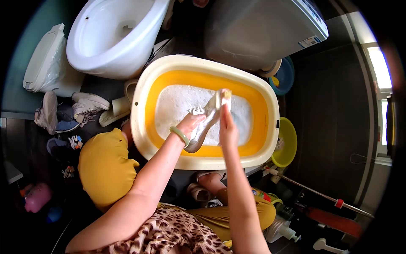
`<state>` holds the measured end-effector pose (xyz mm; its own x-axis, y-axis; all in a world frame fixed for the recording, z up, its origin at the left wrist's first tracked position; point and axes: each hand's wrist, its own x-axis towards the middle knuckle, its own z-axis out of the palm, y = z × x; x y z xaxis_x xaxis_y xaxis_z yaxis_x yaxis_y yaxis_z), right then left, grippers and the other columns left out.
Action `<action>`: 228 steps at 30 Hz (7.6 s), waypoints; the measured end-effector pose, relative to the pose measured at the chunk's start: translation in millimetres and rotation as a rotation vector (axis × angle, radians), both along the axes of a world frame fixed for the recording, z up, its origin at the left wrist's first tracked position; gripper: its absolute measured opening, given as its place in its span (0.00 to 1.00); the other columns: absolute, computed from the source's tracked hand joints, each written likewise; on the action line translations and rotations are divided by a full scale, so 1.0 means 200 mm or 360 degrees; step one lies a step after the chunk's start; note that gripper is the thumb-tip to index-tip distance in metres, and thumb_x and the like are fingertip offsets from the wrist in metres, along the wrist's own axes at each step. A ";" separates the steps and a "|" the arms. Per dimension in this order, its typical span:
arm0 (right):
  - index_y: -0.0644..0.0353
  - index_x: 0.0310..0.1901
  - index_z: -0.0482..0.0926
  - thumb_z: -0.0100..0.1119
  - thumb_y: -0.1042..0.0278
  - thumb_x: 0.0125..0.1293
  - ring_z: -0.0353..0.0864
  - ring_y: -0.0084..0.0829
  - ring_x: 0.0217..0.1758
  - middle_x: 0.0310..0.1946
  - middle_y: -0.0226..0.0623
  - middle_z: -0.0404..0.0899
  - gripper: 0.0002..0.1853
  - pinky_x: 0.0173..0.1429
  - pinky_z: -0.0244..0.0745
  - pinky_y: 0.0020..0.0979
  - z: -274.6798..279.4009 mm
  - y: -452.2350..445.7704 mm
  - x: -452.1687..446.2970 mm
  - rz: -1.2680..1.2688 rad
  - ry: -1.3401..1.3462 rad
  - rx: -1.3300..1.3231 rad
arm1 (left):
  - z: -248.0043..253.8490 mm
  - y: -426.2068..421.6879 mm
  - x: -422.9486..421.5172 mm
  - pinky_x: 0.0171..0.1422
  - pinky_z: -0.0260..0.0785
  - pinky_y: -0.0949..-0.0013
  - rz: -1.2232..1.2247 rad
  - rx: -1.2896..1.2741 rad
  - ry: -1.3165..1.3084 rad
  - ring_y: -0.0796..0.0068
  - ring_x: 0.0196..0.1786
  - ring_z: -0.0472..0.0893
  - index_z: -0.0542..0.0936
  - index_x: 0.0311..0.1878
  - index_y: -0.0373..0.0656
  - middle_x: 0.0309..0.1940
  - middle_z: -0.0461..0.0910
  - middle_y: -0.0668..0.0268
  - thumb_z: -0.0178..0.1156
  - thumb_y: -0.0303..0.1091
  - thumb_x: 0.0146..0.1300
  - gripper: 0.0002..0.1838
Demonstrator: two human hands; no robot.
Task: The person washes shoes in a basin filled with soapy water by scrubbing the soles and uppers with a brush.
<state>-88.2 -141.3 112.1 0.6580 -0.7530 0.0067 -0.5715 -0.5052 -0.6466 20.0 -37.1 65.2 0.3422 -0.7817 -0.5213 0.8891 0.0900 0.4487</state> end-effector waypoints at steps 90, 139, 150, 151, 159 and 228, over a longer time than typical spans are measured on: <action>0.44 0.60 0.71 0.54 0.68 0.65 0.76 0.21 0.33 0.34 0.33 0.82 0.20 0.40 0.71 0.24 0.22 -0.08 -0.11 -0.0075 0.0010 0.0393 | -0.02 -0.06 -0.20 0.62 0.60 0.72 0.0047 0.0115 -0.0893 0.72 0.56 0.69 0.72 0.55 0.32 0.54 0.72 0.61 0.51 0.35 0.66 0.19; 0.47 0.61 0.69 0.51 0.67 0.65 0.73 0.23 0.25 0.33 0.32 0.83 0.22 0.32 0.71 0.27 0.18 -0.16 -0.10 -0.0377 -0.0151 0.0907 | 0.17 0.02 -0.13 0.61 0.63 0.64 0.0328 -0.0425 -0.0089 0.65 0.56 0.72 0.67 0.58 0.34 0.54 0.73 0.58 0.49 0.32 0.65 0.20; 0.41 0.61 0.69 0.52 0.66 0.66 0.59 0.13 0.17 0.27 0.22 0.76 0.21 0.20 0.58 0.20 0.18 -0.13 -0.10 -0.0349 -0.0303 0.0790 | 0.15 0.03 -0.10 0.61 0.63 0.63 0.0321 -0.0388 0.0072 0.66 0.54 0.74 0.69 0.56 0.35 0.52 0.75 0.60 0.51 0.32 0.64 0.19; 0.41 0.61 0.70 0.52 0.66 0.66 0.59 0.14 0.17 0.28 0.23 0.77 0.21 0.20 0.59 0.20 0.18 -0.08 -0.08 -0.0353 -0.0380 0.0783 | 0.17 0.03 -0.11 0.61 0.63 0.63 0.0309 -0.0346 0.0048 0.66 0.54 0.73 0.69 0.57 0.35 0.52 0.74 0.60 0.50 0.33 0.65 0.19; 0.42 0.61 0.70 0.53 0.66 0.65 0.69 0.17 0.20 0.25 0.26 0.77 0.21 0.25 0.67 0.22 0.18 -0.14 -0.11 -0.0279 -0.0226 0.0700 | 0.18 0.02 -0.12 0.63 0.62 0.64 0.0284 -0.0336 -0.0019 0.65 0.56 0.72 0.68 0.58 0.35 0.53 0.73 0.59 0.49 0.33 0.65 0.20; 0.56 0.66 0.59 0.55 0.64 0.64 0.61 0.16 0.15 0.20 0.27 0.69 0.30 0.20 0.58 0.21 0.23 -0.34 -0.28 -0.0528 -0.0454 0.0969 | 0.20 0.06 0.03 0.60 0.65 0.64 0.0212 -0.0409 0.0114 0.64 0.54 0.74 0.68 0.56 0.32 0.52 0.74 0.56 0.49 0.32 0.65 0.19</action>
<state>-144.6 -209.7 157.6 0.4306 -0.8367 -0.3383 -0.3999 0.1592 -0.9026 26.3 -25.4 105.0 0.4203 -0.8418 -0.3388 0.8904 0.3106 0.3328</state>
